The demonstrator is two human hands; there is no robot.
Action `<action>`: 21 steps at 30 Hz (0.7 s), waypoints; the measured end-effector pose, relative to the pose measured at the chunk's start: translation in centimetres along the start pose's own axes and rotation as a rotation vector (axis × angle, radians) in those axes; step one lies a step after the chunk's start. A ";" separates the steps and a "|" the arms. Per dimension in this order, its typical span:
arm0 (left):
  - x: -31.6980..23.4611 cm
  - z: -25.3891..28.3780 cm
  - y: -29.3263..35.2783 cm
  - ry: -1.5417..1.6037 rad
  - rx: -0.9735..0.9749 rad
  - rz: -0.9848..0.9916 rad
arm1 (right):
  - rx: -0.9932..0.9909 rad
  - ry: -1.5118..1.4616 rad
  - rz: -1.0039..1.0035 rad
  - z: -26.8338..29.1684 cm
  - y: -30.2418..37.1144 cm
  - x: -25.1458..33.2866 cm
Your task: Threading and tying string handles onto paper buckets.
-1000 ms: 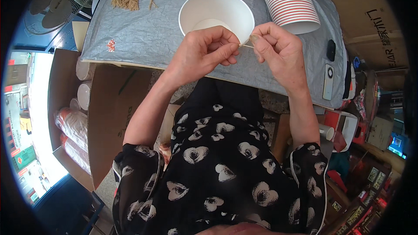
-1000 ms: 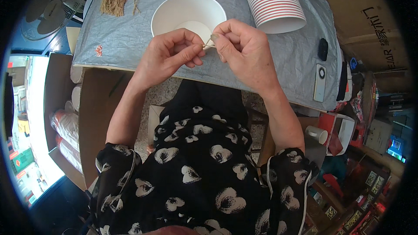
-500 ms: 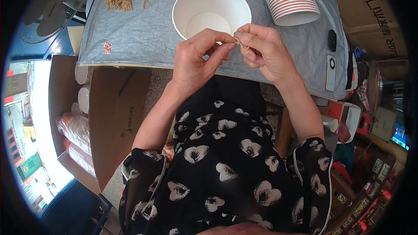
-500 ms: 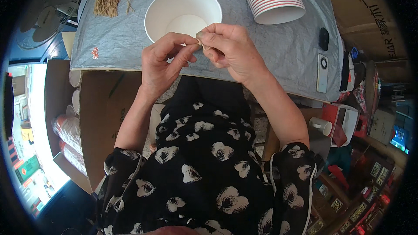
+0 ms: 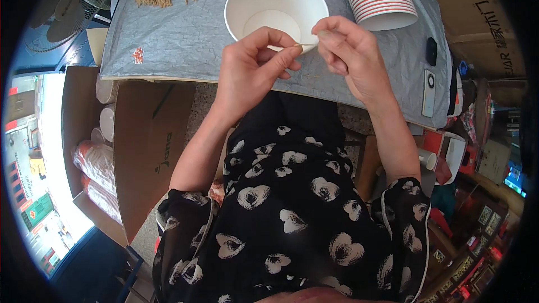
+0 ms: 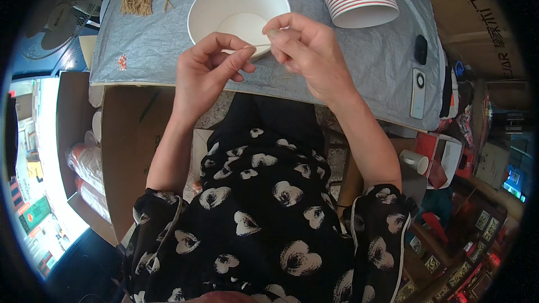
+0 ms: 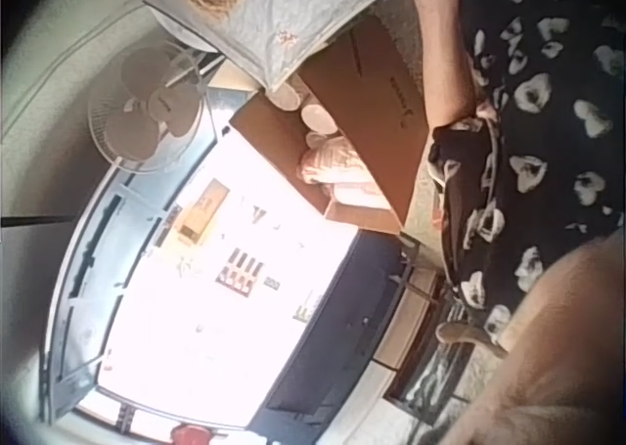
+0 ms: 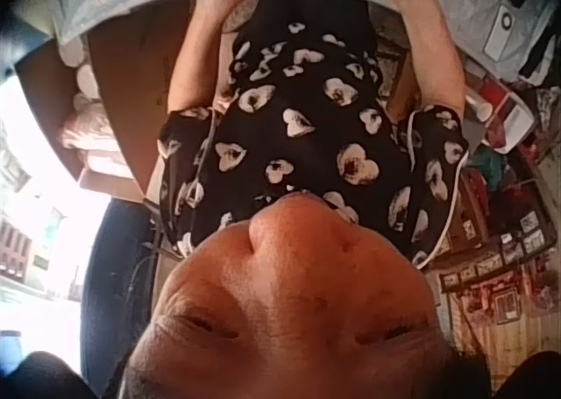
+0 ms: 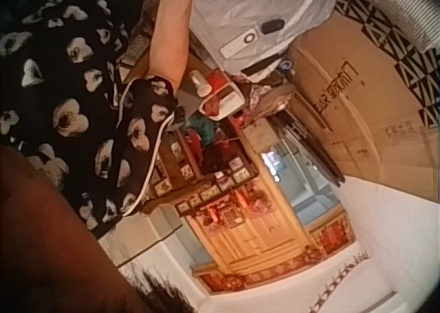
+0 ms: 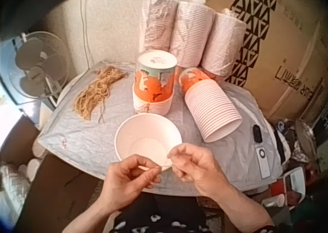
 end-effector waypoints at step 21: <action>0.7 0.0 -0.1 0.286 0.015 0.267 | -0.388 0.588 0.538 -2.0 1.8 -1.0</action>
Point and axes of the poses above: each hand's wrist, its own y-axis away from the middle knuckle, its own z-axis out of the back of the hand, x = y × z, the point moved 5 cm from there along -y, towards the middle knuckle, and after that the axes turned 15 degrees about -z, right-handed, at the moved point
